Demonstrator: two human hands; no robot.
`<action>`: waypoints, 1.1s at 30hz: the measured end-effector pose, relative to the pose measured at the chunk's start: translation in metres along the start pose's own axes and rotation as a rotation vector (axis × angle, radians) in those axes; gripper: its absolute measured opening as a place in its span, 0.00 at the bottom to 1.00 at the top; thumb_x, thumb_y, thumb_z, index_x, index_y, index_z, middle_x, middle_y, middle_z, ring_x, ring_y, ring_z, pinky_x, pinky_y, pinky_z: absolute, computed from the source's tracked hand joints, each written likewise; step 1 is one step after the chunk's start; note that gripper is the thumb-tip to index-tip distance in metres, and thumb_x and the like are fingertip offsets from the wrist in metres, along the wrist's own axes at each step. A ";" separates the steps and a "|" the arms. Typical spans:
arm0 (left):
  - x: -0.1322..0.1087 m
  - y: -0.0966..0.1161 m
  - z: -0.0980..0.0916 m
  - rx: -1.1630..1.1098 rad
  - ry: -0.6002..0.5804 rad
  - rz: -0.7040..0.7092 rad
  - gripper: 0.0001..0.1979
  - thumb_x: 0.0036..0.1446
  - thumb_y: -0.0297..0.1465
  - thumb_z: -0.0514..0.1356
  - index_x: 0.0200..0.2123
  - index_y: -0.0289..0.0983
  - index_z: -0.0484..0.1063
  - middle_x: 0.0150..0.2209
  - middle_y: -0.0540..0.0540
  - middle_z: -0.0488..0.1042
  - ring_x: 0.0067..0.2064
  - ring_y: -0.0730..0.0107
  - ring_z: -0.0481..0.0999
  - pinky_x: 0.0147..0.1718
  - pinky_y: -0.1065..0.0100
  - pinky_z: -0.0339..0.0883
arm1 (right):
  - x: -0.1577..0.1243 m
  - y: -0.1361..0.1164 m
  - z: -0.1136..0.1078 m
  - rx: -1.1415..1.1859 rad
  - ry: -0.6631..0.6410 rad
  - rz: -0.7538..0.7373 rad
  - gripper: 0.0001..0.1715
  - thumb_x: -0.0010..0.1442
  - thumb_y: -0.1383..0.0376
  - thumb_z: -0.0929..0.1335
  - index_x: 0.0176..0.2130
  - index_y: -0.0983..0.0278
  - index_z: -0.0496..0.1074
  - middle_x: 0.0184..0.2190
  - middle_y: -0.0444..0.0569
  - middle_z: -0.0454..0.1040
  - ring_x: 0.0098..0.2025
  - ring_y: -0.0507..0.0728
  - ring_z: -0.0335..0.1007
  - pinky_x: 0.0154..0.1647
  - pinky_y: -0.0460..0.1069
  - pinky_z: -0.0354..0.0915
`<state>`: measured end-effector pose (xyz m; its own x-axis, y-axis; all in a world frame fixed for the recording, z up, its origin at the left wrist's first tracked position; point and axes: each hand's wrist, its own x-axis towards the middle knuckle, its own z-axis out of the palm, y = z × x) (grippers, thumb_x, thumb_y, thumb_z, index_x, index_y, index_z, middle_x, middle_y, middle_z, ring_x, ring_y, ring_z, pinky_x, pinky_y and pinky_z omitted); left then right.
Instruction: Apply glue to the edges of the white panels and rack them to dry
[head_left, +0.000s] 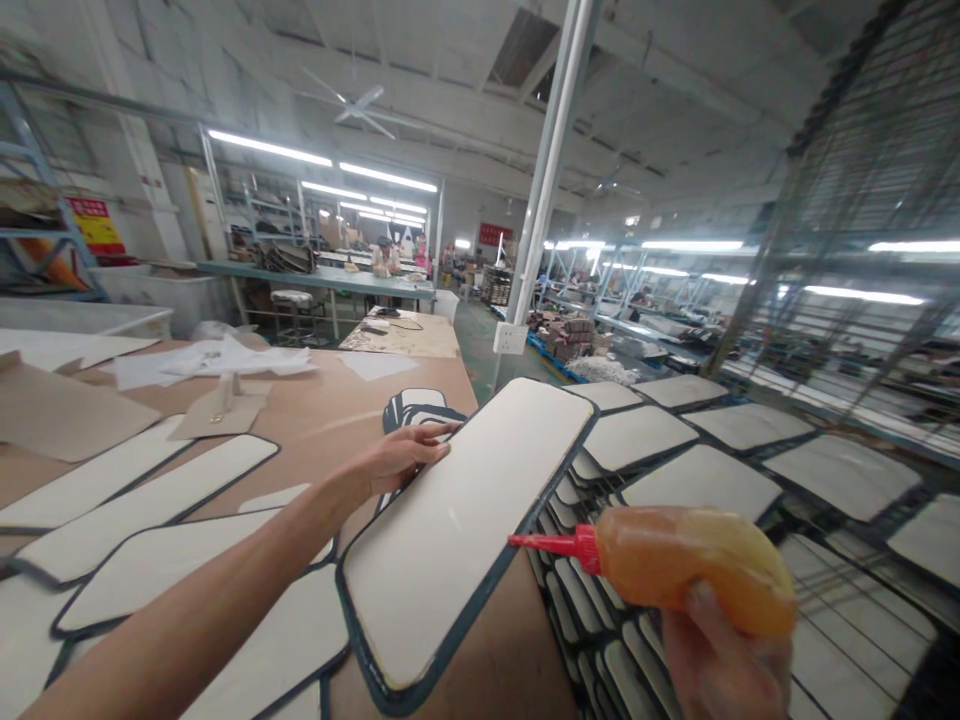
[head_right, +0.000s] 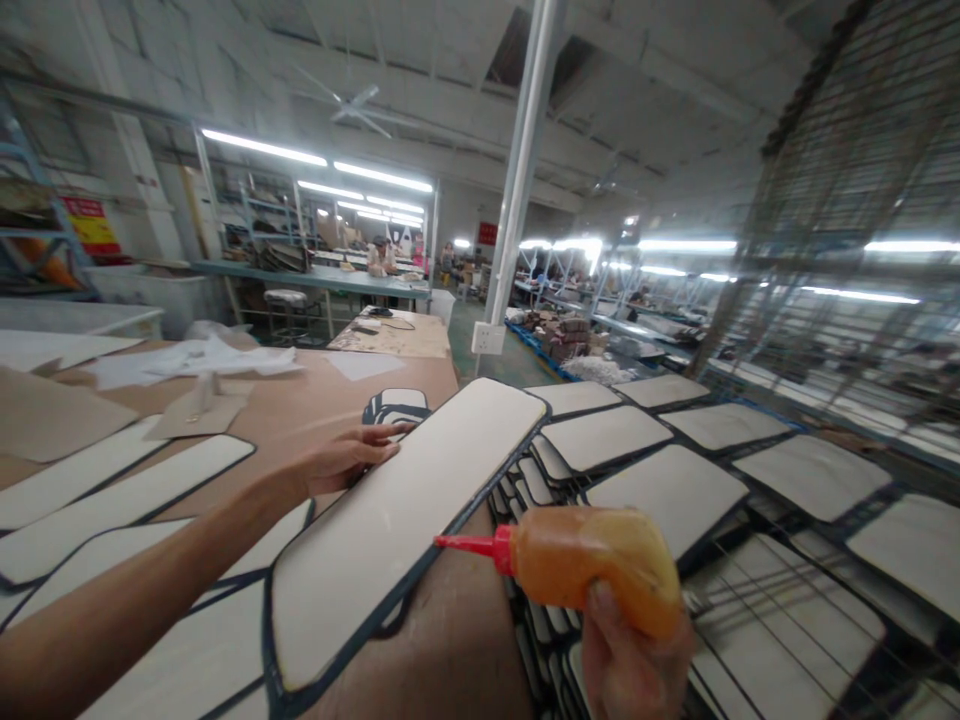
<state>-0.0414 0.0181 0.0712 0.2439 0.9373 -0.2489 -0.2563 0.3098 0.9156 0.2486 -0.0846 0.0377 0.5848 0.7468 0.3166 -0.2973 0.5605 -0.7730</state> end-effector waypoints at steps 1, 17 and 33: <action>0.001 0.001 0.001 0.003 0.007 0.000 0.37 0.40 0.23 0.69 0.56 0.32 0.65 0.32 0.43 0.81 0.28 0.66 0.78 0.26 0.70 0.72 | -0.001 -0.001 0.001 0.006 0.000 0.003 0.29 0.42 0.65 0.77 0.45 0.59 0.73 0.34 0.43 0.78 0.34 0.52 0.73 0.35 0.43 0.70; 0.018 0.009 0.008 0.042 -0.001 0.032 0.28 0.40 0.23 0.69 0.48 0.33 0.73 0.31 0.44 0.81 0.30 0.67 0.78 0.32 0.68 0.71 | -0.014 0.004 -0.016 -0.018 -0.064 0.131 0.32 0.41 0.65 0.78 0.48 0.58 0.72 0.38 0.44 0.77 0.33 0.53 0.72 0.32 0.44 0.72; 0.029 0.015 0.009 0.051 0.149 0.061 0.30 0.43 0.21 0.65 0.53 0.32 0.68 0.27 0.47 0.79 0.26 0.67 0.76 0.27 0.68 0.71 | -0.034 0.020 -0.027 0.032 -0.074 0.274 0.34 0.40 0.66 0.77 0.48 0.55 0.71 0.41 0.46 0.77 0.34 0.57 0.75 0.33 0.48 0.74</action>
<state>-0.0299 0.0488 0.0800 0.0873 0.9686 -0.2328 -0.2176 0.2466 0.9444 0.2432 -0.1085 -0.0033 0.4227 0.8956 0.1385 -0.4612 0.3441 -0.8179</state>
